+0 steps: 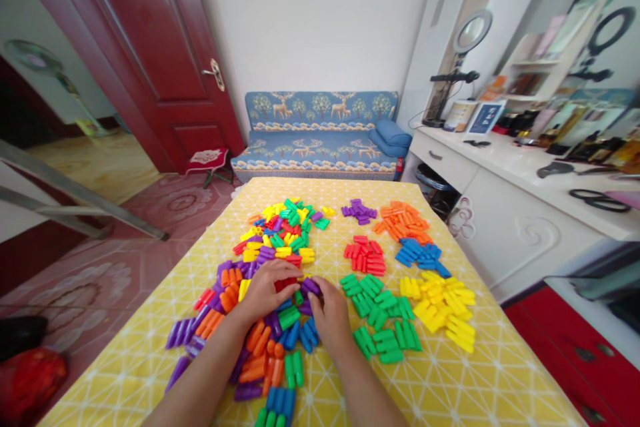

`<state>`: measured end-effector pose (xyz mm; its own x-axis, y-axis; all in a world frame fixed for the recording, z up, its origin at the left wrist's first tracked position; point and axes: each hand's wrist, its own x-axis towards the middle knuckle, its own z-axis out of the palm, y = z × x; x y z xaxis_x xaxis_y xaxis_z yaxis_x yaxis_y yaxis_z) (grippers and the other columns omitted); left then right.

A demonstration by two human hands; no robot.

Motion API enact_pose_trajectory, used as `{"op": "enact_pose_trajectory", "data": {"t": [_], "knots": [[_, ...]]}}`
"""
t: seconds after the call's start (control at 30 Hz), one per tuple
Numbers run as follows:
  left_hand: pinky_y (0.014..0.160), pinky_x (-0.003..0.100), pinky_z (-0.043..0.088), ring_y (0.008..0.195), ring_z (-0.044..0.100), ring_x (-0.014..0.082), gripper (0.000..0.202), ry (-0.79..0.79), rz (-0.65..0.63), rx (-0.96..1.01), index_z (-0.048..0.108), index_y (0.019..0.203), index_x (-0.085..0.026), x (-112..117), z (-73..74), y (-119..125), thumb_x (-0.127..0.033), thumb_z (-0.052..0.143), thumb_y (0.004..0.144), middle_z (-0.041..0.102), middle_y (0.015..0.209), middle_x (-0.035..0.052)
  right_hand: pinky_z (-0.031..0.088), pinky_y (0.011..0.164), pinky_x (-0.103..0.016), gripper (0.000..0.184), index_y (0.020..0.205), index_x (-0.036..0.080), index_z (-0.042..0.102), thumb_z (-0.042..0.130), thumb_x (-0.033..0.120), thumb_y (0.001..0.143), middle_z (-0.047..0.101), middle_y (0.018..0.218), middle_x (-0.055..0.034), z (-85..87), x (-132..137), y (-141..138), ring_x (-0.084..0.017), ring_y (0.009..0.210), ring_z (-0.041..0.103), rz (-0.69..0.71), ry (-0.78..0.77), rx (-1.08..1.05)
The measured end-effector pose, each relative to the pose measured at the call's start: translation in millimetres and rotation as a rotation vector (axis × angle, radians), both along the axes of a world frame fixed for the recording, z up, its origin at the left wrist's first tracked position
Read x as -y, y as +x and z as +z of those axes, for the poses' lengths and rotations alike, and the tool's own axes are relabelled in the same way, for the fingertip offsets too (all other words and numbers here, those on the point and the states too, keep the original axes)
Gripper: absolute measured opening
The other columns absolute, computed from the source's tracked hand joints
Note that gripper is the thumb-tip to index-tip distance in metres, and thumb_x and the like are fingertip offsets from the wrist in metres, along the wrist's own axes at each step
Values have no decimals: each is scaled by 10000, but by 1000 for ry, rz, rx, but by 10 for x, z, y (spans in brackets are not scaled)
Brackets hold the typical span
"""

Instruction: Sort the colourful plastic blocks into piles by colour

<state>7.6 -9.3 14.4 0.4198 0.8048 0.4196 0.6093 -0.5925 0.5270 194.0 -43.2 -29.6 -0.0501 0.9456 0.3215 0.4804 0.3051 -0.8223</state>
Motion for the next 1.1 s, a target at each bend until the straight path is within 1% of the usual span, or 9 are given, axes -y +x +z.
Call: {"op": "enact_pose_trajectory", "data": {"t": [0.17, 0.27, 0.4, 0.5, 0.73, 0.83, 0.93, 1.0, 1.1], "knots": [[878, 395, 463, 948, 632, 225, 196, -34, 27, -21, 736, 964, -279, -6, 5, 38, -277, 666, 780, 709, 1005, 50, 506, 850, -350, 266, 1092, 229, 615, 490, 262, 859, 681, 1046, -54, 28, 20, 11, -222, 958, 635, -15, -13, -31], [886, 387, 475, 971, 631, 235, 272, -112, 7, -24, 731, 1002, -265, -40, 12, 38, -224, 697, 735, 709, 1026, 59, 504, 824, -324, 233, 1054, 221, 627, 499, 266, 864, 689, 999, -46, 63, 29, 15, -209, 919, 640, -19, -19, -50], [945, 388, 458, 1054, 611, 251, 473, -198, -9, -38, 673, 1151, -256, -32, 92, 76, -164, 711, 689, 690, 1120, 70, 495, 811, -306, 215, 1030, 212, 636, 510, 284, 871, 694, 967, -41, 63, 29, 16, -197, 895, 641, -13, -12, -61], [970, 364, 447, 1092, 602, 244, 502, -240, 0, -12, 642, 1203, -239, 8, 178, 153, -164, 693, 708, 671, 1175, 73, 492, 805, -295, 230, 1055, 201, 623, 511, 299, 880, 686, 995, -48, 23, 25, 15, -190, 901, 635, -17, -8, -87], [889, 357, 481, 950, 652, 231, 320, -333, 37, 123, 739, 988, -231, 39, 244, 382, -89, 618, 727, 732, 991, 52, 493, 774, -297, 197, 1006, 198, 618, 558, 310, 855, 680, 951, -43, -5, 10, 0, -187, 860, 629, -30, -47, -164], [804, 346, 509, 809, 663, 213, 192, -462, 124, 435, 745, 850, -178, -4, 198, 421, -91, 652, 705, 735, 848, 61, 511, 744, -295, 282, 1103, 196, 569, 554, 341, 861, 682, 954, -51, -9, 11, -6, -184, 839, 642, -7, -80, -276], [757, 305, 531, 777, 675, 185, 132, -693, 205, 1011, 710, 844, -138, -78, 164, 407, -130, 699, 712, 733, 841, 68, 516, 690, -287, 399, 1219, 184, 490, 564, 340, 859, 677, 927, -54, -9, 26, -1, -173, 787, 642, -17, -52, -304], [755, 264, 538, 796, 678, 154, 135, -800, 220, 1407, 691, 873, -135, -131, 174, 378, -130, 699, 738, 731, 892, 67, 507, 698, -291, 370, 1194, 187, 513, 578, 310, 852, 669, 917, -52, 22, 50, 1, -169, 789, 628, -15, 27, -234], [711, 206, 545, 728, 663, 99, 102, -862, 248, 1870, 667, 878, -137, -192, 233, 324, -86, 593, 831, 717, 821, 48, 493, 765, -305, 211, 1051, 213, 611, 584, 276, 851, 659, 943, -50, 144, 118, -32, -170, 848, 611, 115, 141, -117]]}}
